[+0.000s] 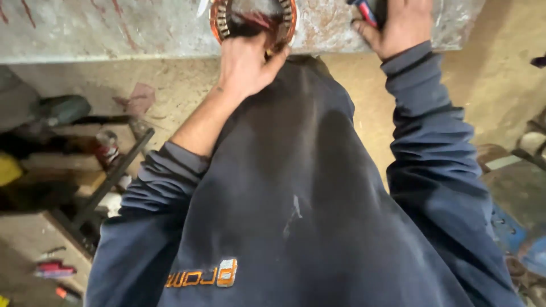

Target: Extracting old copper windings from an electric motor stator using pliers and a utility knife on a workbench.

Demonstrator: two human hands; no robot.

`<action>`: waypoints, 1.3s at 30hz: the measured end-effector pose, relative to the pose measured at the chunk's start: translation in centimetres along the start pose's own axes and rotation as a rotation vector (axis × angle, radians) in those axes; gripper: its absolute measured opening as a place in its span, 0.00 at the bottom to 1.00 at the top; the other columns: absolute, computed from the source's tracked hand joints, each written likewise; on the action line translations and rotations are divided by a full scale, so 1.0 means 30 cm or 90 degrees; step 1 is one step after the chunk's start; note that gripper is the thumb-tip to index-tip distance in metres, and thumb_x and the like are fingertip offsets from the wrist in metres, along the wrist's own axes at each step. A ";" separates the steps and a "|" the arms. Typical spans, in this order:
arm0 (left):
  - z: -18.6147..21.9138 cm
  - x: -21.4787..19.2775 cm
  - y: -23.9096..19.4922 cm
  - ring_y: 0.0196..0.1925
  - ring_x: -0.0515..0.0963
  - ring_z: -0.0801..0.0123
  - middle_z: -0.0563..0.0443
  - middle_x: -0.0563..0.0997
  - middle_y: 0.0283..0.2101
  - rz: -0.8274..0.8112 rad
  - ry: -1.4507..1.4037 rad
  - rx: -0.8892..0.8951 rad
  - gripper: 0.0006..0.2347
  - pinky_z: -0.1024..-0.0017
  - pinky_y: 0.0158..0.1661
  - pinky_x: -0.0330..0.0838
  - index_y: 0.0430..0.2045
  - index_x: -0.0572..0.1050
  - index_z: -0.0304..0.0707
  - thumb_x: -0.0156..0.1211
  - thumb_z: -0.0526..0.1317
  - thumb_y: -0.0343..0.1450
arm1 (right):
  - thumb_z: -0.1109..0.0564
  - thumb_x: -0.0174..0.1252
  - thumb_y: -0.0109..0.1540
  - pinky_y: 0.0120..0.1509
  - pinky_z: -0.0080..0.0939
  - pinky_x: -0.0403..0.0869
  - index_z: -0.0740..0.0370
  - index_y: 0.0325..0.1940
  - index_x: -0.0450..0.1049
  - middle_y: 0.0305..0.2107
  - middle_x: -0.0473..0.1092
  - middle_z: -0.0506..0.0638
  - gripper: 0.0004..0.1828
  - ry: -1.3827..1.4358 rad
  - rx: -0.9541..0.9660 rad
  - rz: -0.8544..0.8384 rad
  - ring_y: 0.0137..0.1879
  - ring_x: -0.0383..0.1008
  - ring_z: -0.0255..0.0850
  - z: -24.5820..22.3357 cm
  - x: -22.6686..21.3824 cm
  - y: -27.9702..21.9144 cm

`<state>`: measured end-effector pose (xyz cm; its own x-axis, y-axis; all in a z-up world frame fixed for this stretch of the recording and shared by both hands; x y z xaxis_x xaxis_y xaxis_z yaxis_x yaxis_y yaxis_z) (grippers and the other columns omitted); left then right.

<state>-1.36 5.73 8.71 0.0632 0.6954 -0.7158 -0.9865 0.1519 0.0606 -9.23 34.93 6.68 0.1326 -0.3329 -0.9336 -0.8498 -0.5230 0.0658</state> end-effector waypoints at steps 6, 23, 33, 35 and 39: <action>0.003 -0.020 0.005 0.34 0.82 0.42 0.39 0.82 0.31 -0.085 -0.013 -0.048 0.14 0.51 0.38 0.75 0.37 0.77 0.30 0.70 0.46 0.72 | 0.52 0.64 0.66 0.47 0.41 0.65 0.67 0.60 0.71 0.38 0.68 0.54 0.22 0.933 0.312 0.044 0.42 0.66 0.44 0.074 0.034 -0.093; -0.026 -0.154 0.071 0.40 0.79 0.46 0.42 0.83 0.34 -0.110 0.044 0.243 0.11 0.51 0.43 0.67 0.31 0.82 0.35 0.63 0.45 0.74 | 0.72 0.51 0.54 0.65 0.54 0.74 0.67 0.76 0.53 0.68 0.62 0.62 0.44 1.134 0.295 -0.503 0.67 0.68 0.51 -0.556 0.216 -0.314; -0.056 -0.164 0.057 0.47 0.77 0.46 0.43 0.82 0.38 -0.154 -0.039 0.219 0.08 0.49 0.54 0.59 0.34 0.82 0.35 0.59 0.40 0.76 | 0.71 0.49 0.52 0.71 0.62 0.68 0.69 0.81 0.43 0.72 0.55 0.69 0.52 1.265 0.219 -0.593 0.73 0.63 0.58 -0.483 0.255 -0.214; -0.054 -0.158 0.060 0.48 0.77 0.46 0.43 0.82 0.39 -0.143 -0.036 0.191 0.08 0.49 0.54 0.60 0.33 0.81 0.34 0.59 0.40 0.75 | 0.71 0.51 0.53 0.71 0.64 0.68 0.68 0.81 0.43 0.73 0.53 0.70 0.51 1.293 0.168 -0.634 0.73 0.62 0.60 -0.470 0.262 -0.211; -0.075 -0.136 0.061 0.48 0.76 0.45 0.41 0.81 0.40 -0.127 -0.016 0.113 0.10 0.50 0.52 0.63 0.30 0.78 0.32 0.61 0.41 0.76 | 0.69 0.53 0.56 0.74 0.67 0.65 0.62 0.81 0.41 0.75 0.50 0.70 0.51 1.397 0.173 -0.712 0.77 0.57 0.62 -0.440 0.272 -0.205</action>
<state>-3.75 1.60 10.18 0.2600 0.6558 -0.7088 -0.9125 0.4070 0.0419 3.83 25.08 3.31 0.3105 -0.1882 0.9317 -0.1319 -0.9792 -0.1539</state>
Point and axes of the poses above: each hand's wrist, its own y-axis towards the middle knuckle, its own x-axis out of the palm, z = x × y, the point moved 6 cm from there along y, towards the middle knuckle
